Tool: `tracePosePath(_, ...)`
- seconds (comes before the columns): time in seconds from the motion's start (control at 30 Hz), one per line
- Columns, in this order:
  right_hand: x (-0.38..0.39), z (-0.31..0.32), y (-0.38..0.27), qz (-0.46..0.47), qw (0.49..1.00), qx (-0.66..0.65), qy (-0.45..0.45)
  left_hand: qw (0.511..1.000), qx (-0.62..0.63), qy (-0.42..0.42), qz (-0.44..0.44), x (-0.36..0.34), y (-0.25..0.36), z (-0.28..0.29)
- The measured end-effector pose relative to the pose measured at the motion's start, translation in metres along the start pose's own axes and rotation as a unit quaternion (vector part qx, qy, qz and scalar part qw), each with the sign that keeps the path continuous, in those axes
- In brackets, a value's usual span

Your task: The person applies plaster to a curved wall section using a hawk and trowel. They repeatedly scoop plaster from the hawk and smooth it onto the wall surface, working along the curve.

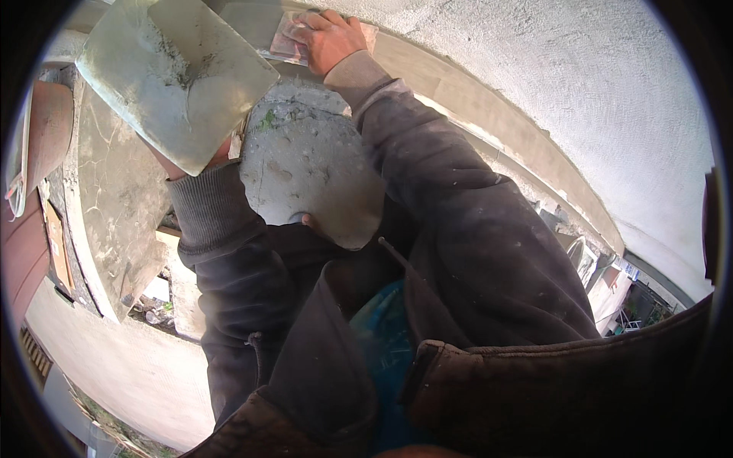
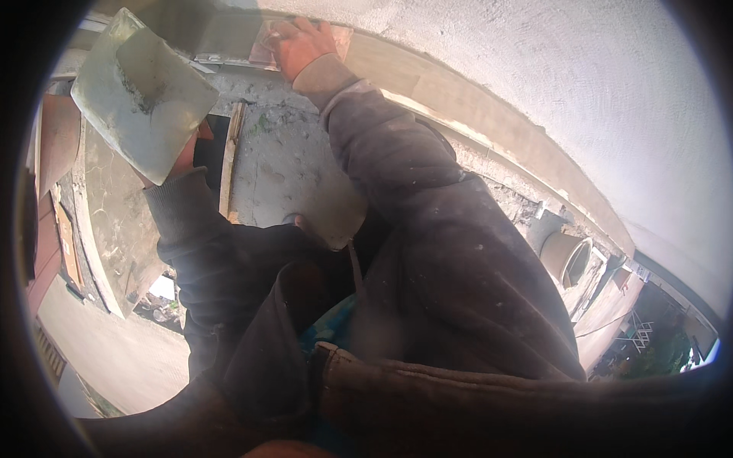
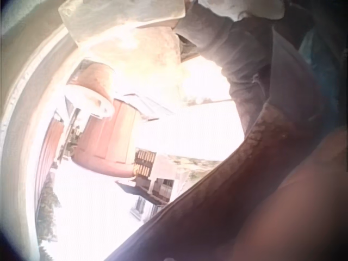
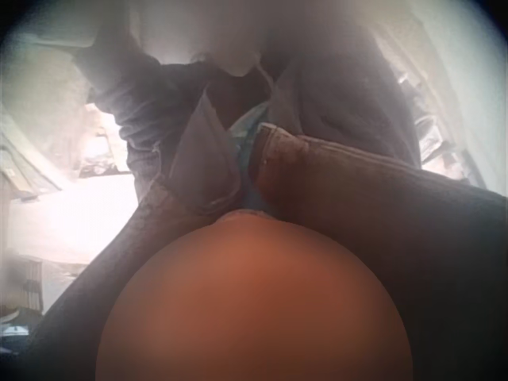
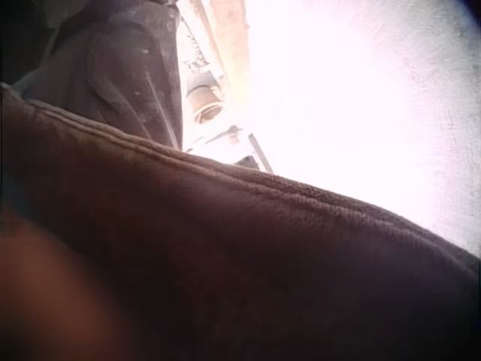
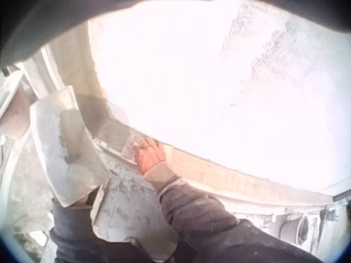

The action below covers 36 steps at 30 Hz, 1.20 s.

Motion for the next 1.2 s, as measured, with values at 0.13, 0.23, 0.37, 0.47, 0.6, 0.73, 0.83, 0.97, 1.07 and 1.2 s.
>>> tracePosePath(0.13,0.015,-0.003,0.011,-0.052,0.998,-0.001,-0.026,0.998,-0.063,-0.005,-0.014,-0.005,0.005,0.010)
tracePosePath(0.23,0.090,0.024,0.075,-0.086,0.995,0.013,-0.042,0.997,-0.078,-0.015,-0.017,-0.012,0.005,0.008)
tracePosePath(0.37,0.173,0.054,0.152,-0.081,0.995,-0.039,-0.039,0.999,-0.051,-0.005,-0.013,-0.011,0.004,0.014)
tracePosePath(0.47,0.192,0.048,0.170,-0.005,0.995,-0.104,-0.003,1.000,0.002,0.011,-0.004,-0.005,0.009,0.015)
tracePosePath(0.6,0.081,0.018,0.054,0.059,0.984,-0.158,0.054,0.999,0.019,0.035,0.012,0.004,0.009,0.015)
tracePosePath(0.73,-0.043,-0.009,-0.023,-0.016,0.998,0.000,-0.059,0.997,-0.070,-0.010,-0.028,-0.009,0.004,0.013)
tracePosePath(0.83,-0.034,-0.004,-0.028,-0.029,0.998,0.028,-0.050,0.979,-0.195,-0.032,-0.048,-0.015,0.005,0.012)
tracePosePath(0.97,0.070,0.020,0.059,-0.046,0.998,-0.024,-0.047,0.926,-0.362,-0.057,-0.092,-0.018,0.016,-0.001)
tracePosePath(1.07,0.156,0.043,0.132,-0.084,0.995,0.001,-0.046,0.854,-0.499,-0.062,-0.130,-0.012,0.026,-0.013)
tracePosePath(1.2,0.227,0.050,0.191,-0.072,0.995,-0.069,-0.002,0.961,-0.245,-0.051,-0.116,-0.021,0.031,-0.002)
Point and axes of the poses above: each hand's wrist, its own x-axis away from the middle knuckle, its own z-axis out of the back of the hand, y = z × x, the point moved 4 cm from there along -x, towards the middle knuckle, and after that the axes turned 7 degrees about -y, right-handed, at the moved point
